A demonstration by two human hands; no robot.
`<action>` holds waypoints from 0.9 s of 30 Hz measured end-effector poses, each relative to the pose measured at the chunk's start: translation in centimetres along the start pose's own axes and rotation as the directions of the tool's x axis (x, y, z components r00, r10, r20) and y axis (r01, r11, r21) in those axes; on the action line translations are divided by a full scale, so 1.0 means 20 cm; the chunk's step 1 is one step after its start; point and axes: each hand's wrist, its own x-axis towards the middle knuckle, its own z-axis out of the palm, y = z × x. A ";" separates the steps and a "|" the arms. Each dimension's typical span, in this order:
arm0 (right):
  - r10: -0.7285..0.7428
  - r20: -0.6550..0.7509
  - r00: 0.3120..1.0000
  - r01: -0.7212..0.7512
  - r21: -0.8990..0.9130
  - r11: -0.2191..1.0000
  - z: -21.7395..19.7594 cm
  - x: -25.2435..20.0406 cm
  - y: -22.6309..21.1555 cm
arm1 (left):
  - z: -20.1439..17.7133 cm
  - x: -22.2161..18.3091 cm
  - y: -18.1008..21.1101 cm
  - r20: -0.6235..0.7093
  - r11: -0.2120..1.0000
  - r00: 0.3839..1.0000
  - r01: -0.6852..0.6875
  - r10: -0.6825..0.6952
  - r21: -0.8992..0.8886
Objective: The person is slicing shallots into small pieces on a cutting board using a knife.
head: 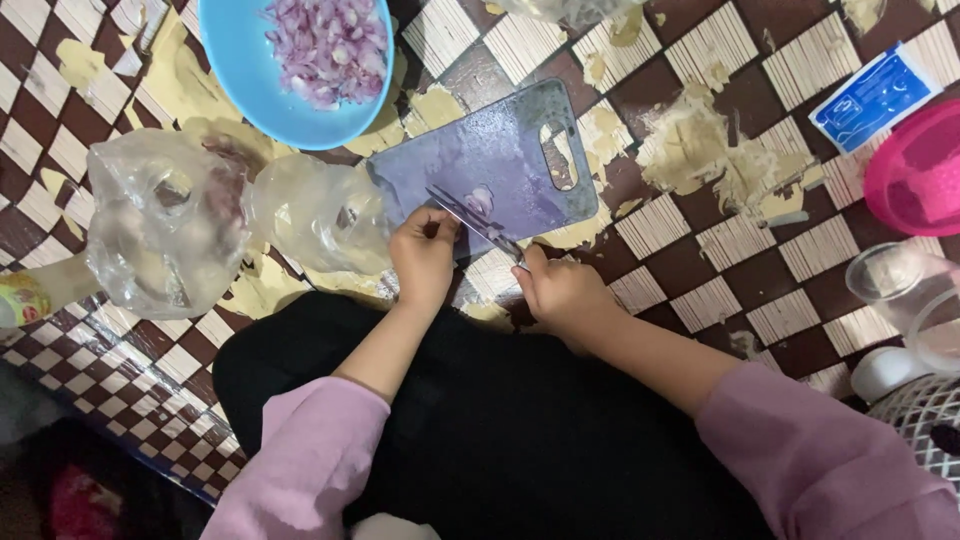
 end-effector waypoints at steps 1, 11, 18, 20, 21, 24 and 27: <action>0.004 0.000 1.000 -0.004 0.002 1.000 -0.01 0.00 -0.01 | 0.00 0.00 0.00 0.003 1.000 1.000 -0.001 0.001 0.003; 0.052 0.017 0.999 -0.051 -0.047 0.998 -0.01 0.08 -0.09 | 0.01 -0.01 0.01 -0.028 0.999 1.000 0.006 -0.008 -0.052; 0.066 -0.021 0.998 -0.066 -0.012 0.998 -0.04 0.06 -0.09 | 0.02 -0.01 0.00 -0.019 0.990 0.999 0.041 -0.044 -0.135; 0.052 -0.027 0.998 -0.053 -0.028 0.998 -0.04 0.05 -0.07 | 0.02 0.00 0.00 -0.012 0.988 0.999 0.049 -0.051 -0.144; 0.043 -0.032 0.999 -0.044 -0.044 0.998 -0.03 0.03 -0.06 | 0.02 0.00 0.00 0.001 0.987 0.998 0.057 -0.058 -0.150; 0.072 -0.024 0.997 -0.071 0.032 0.997 -0.02 0.03 -0.06 | 0.02 -0.01 0.01 0.008 0.982 0.999 0.049 -0.049 -0.183; 0.003 -0.070 0.998 -0.009 -0.087 0.996 -0.01 0.02 -0.06 | 0.02 0.02 -0.07 0.001 0.991 1.000 0.012 -0.012 -0.135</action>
